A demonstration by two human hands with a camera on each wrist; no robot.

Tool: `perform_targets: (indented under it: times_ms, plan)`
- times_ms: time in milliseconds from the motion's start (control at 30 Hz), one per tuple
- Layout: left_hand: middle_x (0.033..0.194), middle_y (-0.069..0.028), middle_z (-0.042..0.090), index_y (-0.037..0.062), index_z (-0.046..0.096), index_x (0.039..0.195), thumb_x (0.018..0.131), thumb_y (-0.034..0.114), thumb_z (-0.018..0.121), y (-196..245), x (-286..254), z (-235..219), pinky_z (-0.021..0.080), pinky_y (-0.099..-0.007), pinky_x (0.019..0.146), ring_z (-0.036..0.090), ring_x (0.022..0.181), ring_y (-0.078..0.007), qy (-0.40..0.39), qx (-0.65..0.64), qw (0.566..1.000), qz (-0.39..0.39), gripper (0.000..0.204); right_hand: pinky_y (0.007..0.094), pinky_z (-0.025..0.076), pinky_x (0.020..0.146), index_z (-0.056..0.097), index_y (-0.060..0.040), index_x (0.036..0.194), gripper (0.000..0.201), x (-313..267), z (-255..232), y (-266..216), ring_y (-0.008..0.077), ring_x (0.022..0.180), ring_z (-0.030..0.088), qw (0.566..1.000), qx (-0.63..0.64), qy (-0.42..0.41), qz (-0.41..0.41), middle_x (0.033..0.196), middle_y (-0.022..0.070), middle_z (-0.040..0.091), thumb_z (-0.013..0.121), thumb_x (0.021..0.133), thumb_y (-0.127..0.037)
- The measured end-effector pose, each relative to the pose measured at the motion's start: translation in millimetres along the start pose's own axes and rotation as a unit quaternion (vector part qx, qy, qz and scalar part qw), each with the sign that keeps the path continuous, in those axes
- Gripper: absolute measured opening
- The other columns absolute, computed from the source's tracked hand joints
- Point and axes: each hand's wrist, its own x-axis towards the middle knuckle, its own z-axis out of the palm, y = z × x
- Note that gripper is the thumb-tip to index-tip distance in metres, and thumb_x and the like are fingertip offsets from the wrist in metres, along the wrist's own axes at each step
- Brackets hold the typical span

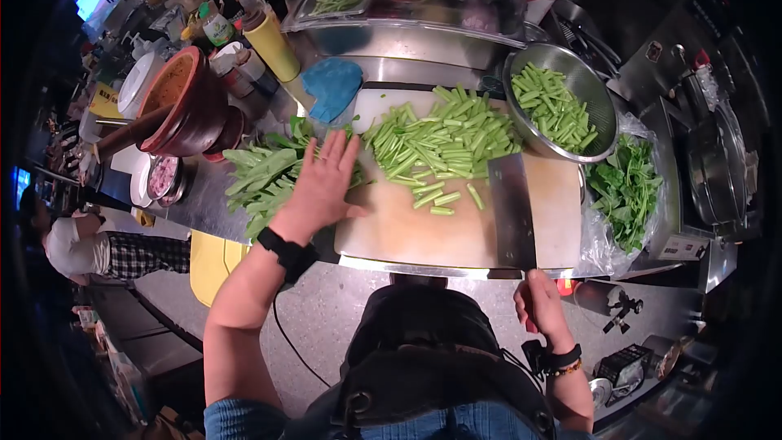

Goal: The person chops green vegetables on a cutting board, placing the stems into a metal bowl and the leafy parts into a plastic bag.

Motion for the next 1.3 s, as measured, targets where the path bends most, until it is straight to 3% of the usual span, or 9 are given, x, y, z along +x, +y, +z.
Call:
perform_targets:
  times_ms: [133, 267, 300, 400, 567, 667, 867, 1067, 1300]
  plan:
    - [0.150, -0.0287, 0.027, 0.0006, 0.027, 0.148, 0.067, 0.049, 0.081, 55, 29, 2, 0.020, -0.0501, 0.116, 0.024, 0.143, -0.0393, 0.075, -0.218, 0.973, 0.024, 0.108, 0.0255, 0.042, 0.039, 0.044, -0.0090, 0.087, 0.037, -10, -19, 21, 0.0130, 0.041, 0.047, 0.992, 0.114, 0.029, 0.033, 0.061, 0.0051, 0.051, 0.037, 0.104, -0.041]
    - [0.153, -0.0245, 0.027, 0.0157, 0.031, 0.150, 0.072, 0.071, 0.064, 72, 87, 37, 0.019, -0.0513, 0.116, 0.022, 0.144, -0.0398, 0.105, -0.140, 0.972, -0.159, 0.101, 0.0268, 0.043, 0.039, 0.043, -0.0101, 0.091, 0.037, -10, -32, 35, 0.0133, 0.042, 0.047, 0.985, 0.160, 0.037, 0.057, 0.063, 0.0048, 0.050, 0.037, 0.103, -0.044]
    - [0.151, -0.0226, 0.031, 0.0177, 0.038, 0.147, 0.072, 0.072, 0.062, 73, 95, 41, 0.026, -0.0463, 0.114, 0.028, 0.141, -0.0392, 0.093, -0.140, 0.964, -0.207, 0.096, 0.0266, 0.042, 0.038, 0.043, -0.0105, 0.093, 0.037, -9, -36, 39, 0.0130, 0.041, 0.045, 0.983, 0.169, 0.034, 0.060, 0.062, 0.0042, 0.049, 0.037, 0.103, -0.046]
    - [0.144, -0.0223, 0.041, 0.0154, 0.047, 0.141, 0.071, 0.072, 0.064, 81, 96, 44, 0.032, -0.0476, 0.110, 0.038, 0.133, -0.0406, 0.048, -0.174, 0.960, -0.214, 0.092, 0.0259, 0.041, 0.038, 0.043, -0.0114, 0.095, 0.037, 2, -44, 36, 0.0125, 0.040, 0.044, 0.977, 0.202, 0.016, 0.074, 0.061, 0.0035, 0.046, 0.036, 0.103, -0.047]
    - [0.126, -0.0275, 0.051, 0.0043, 0.053, 0.131, 0.065, 0.056, 0.079, 121, 68, 59, 0.040, -0.0499, 0.098, 0.050, 0.116, -0.0425, 0.182, -0.215, 0.943, -0.178, 0.088, 0.0257, 0.040, 0.038, 0.045, -0.0115, 0.104, 0.039, 30, -29, 30, 0.0117, 0.040, 0.043, 0.980, 0.175, -0.053, 0.071, 0.060, 0.0027, 0.045, 0.035, 0.103, -0.049]
    - [0.126, -0.0252, 0.050, 0.0063, 0.049, 0.135, 0.064, 0.056, 0.080, 146, 54, 62, 0.039, -0.0503, 0.098, 0.049, 0.116, -0.0421, 0.244, -0.210, 0.934, -0.156, 0.092, 0.0250, 0.040, 0.039, 0.047, -0.0099, 0.119, 0.046, 40, -8, 28, 0.0110, 0.041, 0.042, 0.976, 0.181, -0.095, 0.072, 0.061, 0.0021, 0.045, 0.034, 0.102, -0.051]
    - [0.133, -0.0248, 0.043, 0.0098, 0.046, 0.140, 0.064, 0.054, 0.080, 169, 50, 58, 0.033, -0.0511, 0.103, 0.041, 0.123, -0.0412, 0.260, -0.224, 0.927, -0.155, 0.095, 0.0259, 0.038, 0.042, 0.045, -0.0098, 0.125, 0.047, 45, 43, 7, 0.0106, 0.044, 0.040, 0.973, 0.175, -0.119, 0.088, 0.062, 0.0012, 0.043, 0.035, 0.103, -0.050]
    - [0.130, -0.0229, 0.046, 0.0108, 0.061, 0.126, 0.067, 0.034, 0.080, 162, 45, 58, 0.037, -0.0491, 0.103, 0.044, 0.121, -0.0406, 0.272, -0.263, 0.909, -0.173, 0.067, 0.0263, 0.036, 0.041, 0.044, -0.0095, 0.124, 0.045, 58, 88, 12, 0.0113, 0.043, 0.037, 0.970, 0.174, -0.154, 0.079, 0.063, 0.0020, 0.041, 0.036, 0.103, -0.048]
    - [0.127, -0.0183, 0.048, 0.0106, 0.065, 0.117, 0.068, 0.028, 0.078, 154, 31, 60, 0.039, -0.0476, 0.100, 0.047, 0.116, -0.0385, 0.280, -0.279, 0.902, -0.171, 0.054, 0.0258, 0.035, 0.039, 0.045, -0.0088, 0.111, 0.038, 52, 106, 20, 0.0105, 0.042, 0.037, 0.967, 0.188, -0.154, 0.072, 0.060, 0.0015, 0.041, 0.038, 0.103, -0.045]
